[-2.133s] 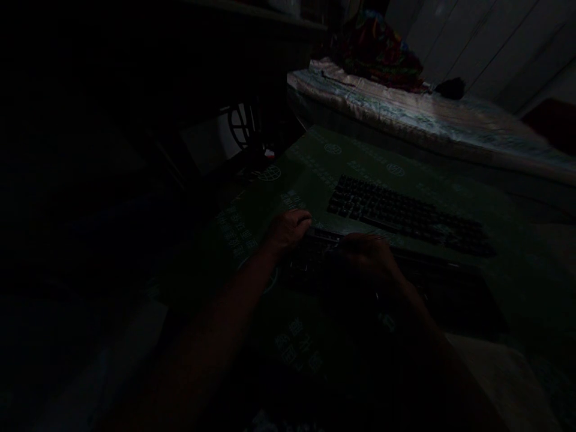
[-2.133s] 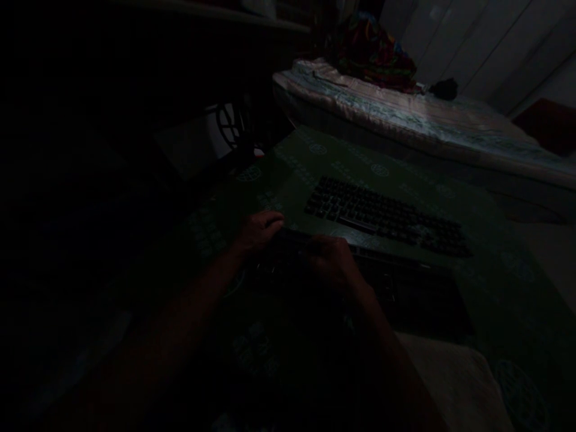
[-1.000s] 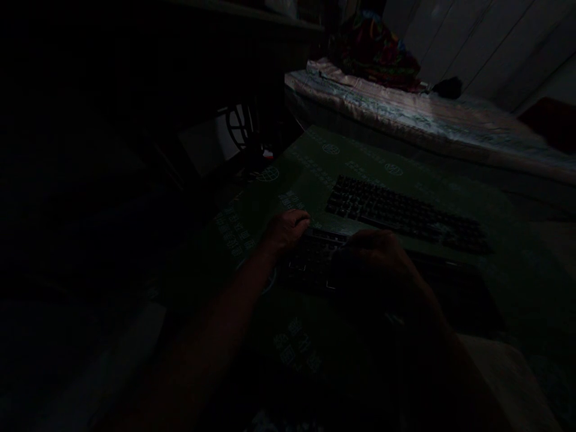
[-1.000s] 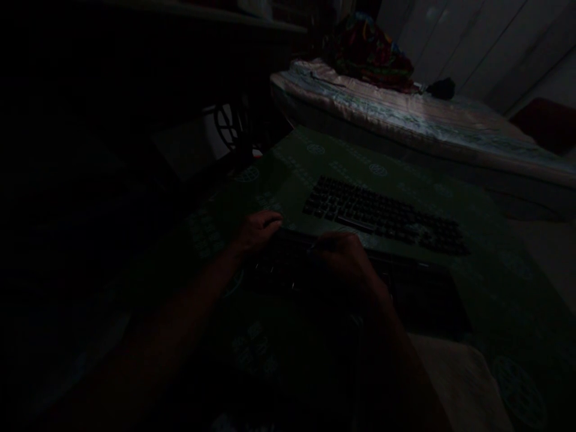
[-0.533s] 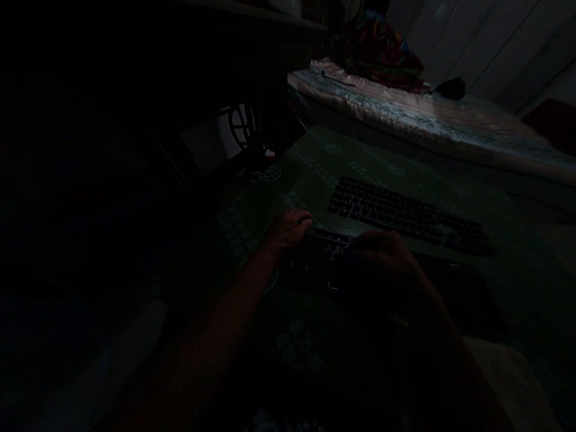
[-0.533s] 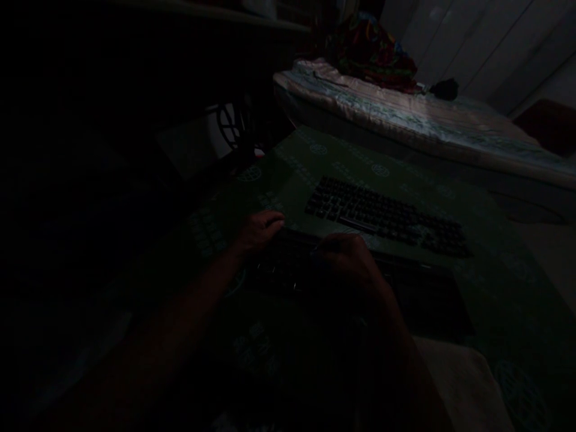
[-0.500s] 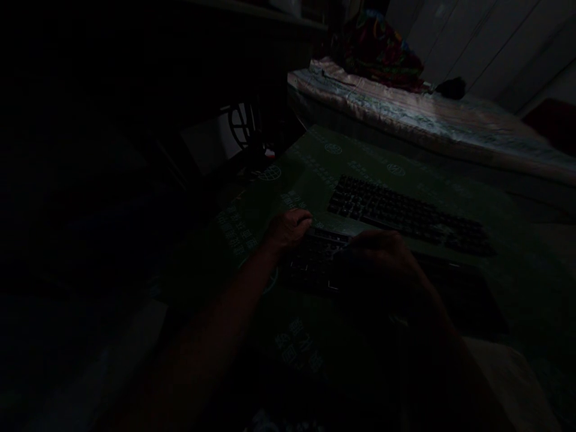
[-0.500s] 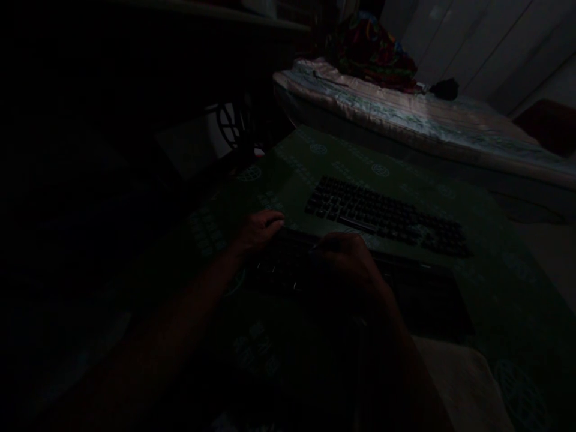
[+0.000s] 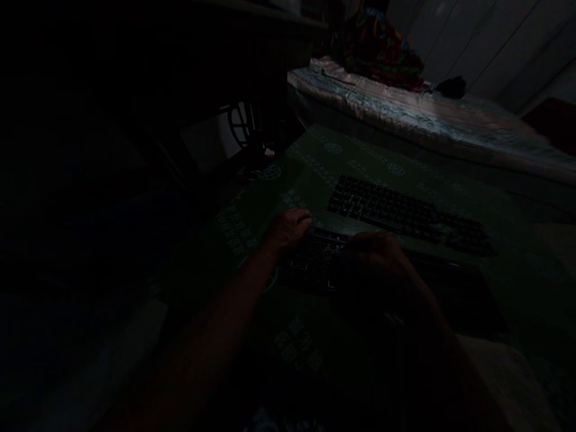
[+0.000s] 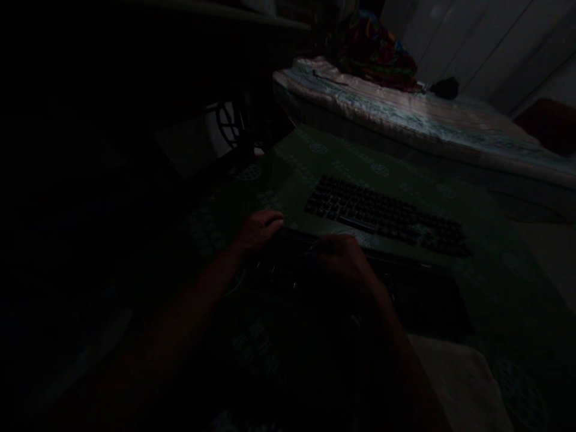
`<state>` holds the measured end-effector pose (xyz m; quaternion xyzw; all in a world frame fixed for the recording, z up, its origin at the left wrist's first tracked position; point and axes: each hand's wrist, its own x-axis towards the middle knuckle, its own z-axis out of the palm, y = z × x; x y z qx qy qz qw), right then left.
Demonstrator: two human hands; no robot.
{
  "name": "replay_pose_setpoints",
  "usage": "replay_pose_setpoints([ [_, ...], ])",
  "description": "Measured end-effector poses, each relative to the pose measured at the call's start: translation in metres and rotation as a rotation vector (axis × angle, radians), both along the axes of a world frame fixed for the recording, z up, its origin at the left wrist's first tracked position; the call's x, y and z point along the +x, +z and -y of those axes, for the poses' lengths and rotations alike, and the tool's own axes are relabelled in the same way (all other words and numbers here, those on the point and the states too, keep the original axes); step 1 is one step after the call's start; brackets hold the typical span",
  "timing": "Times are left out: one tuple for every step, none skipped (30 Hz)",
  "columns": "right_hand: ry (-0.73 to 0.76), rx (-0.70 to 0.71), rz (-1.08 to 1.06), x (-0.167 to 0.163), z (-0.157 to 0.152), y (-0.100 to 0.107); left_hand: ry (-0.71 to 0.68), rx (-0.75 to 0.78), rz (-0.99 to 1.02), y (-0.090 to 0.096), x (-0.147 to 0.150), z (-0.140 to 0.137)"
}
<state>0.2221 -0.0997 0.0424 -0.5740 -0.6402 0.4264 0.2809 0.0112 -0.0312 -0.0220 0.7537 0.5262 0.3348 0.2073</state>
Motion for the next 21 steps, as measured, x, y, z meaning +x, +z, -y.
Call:
replay_pose_setpoints([
  [0.006, -0.001, 0.0, 0.001, 0.0, 0.0, 0.001, -0.001, -0.002, 0.0, 0.0, 0.0],
  [0.011, -0.003, -0.003, 0.002, 0.0, 0.001, 0.0, -0.001, -0.006, 0.0, 0.0, 0.0],
  [0.015, -0.001, -0.006, 0.002, 0.001, 0.002, -0.001, -0.002, -0.011, 0.0, 0.0, 0.0],
  [0.013, 0.005, -0.012, 0.002, 0.001, 0.002, -0.003, -0.001, -0.015, 0.0, 0.0, 0.0],
  [0.009, 0.013, -0.023, 0.001, 0.002, 0.002, -0.004, 0.001, -0.018, 0.0, 0.0, 0.001],
  [0.005, 0.026, -0.035, -0.001, 0.002, 0.0, -0.003, 0.004, -0.017, 0.0, -0.001, 0.001],
  [0.006, 0.038, -0.048, -0.003, 0.002, -0.001, -0.001, 0.008, -0.014, 0.0, -0.001, 0.001],
  [0.019, 0.043, -0.056, -0.005, 0.002, -0.004, 0.0, 0.012, -0.009, 0.0, -0.001, 0.001],
  [0.038, 0.04, -0.061, -0.007, 0.002, -0.007, 0.0, 0.012, -0.005, 0.0, -0.001, 0.001],
  [0.063, 0.03, -0.064, -0.008, 0.002, -0.01, 0.001, 0.012, -0.002, 0.0, 0.0, 0.001],
  [0.089, 0.017, -0.064, -0.008, 0.001, -0.012, 0.002, 0.01, -0.002, 0.0, 0.0, 0.001],
  [0.11, 0.005, -0.064, -0.007, 0.001, -0.013, -0.001, 0.009, -0.003, 0.0, 0.0, 0.001],
  [0.125, -0.006, -0.062, -0.006, 0.001, -0.014, -0.005, 0.009, -0.004, 0.0, 0.0, 0.001],
  [0.135, -0.01, -0.058, -0.004, 0.001, -0.014, -0.007, 0.01, -0.004, 0.0, 0.0, 0.001],
  [0.141, -0.012, -0.05, -0.002, 0.001, -0.013, -0.009, 0.01, -0.005, 0.0, 0.0, 0.001],
  [0.144, -0.015, -0.044, 0.0, 0.001, -0.011, -0.01, 0.009, -0.006, 0.0, 0.0, 0.001],
  [0.142, -0.02, -0.041, 0.002, 0.002, -0.01, -0.011, 0.005, -0.008, 0.0, 0.0, 0.001],
  [0.134, -0.023, -0.044, 0.002, 0.002, -0.008, -0.011, 0.004, -0.008, 0.0, 0.0, 0.001],
  [0.122, -0.025, -0.047, 0.003, 0.003, -0.007, -0.012, 0.004, -0.006, 0.001, 0.0, 0.001],
  [0.113, -0.026, -0.049, 0.002, 0.003, -0.006, -0.015, 0.006, -0.005, 0.0, 0.0, 0.001],
  [0.111, -0.025, -0.048, 0.001, 0.003, -0.006, -0.016, 0.009, -0.003, 0.0, 0.0, 0.001],
])
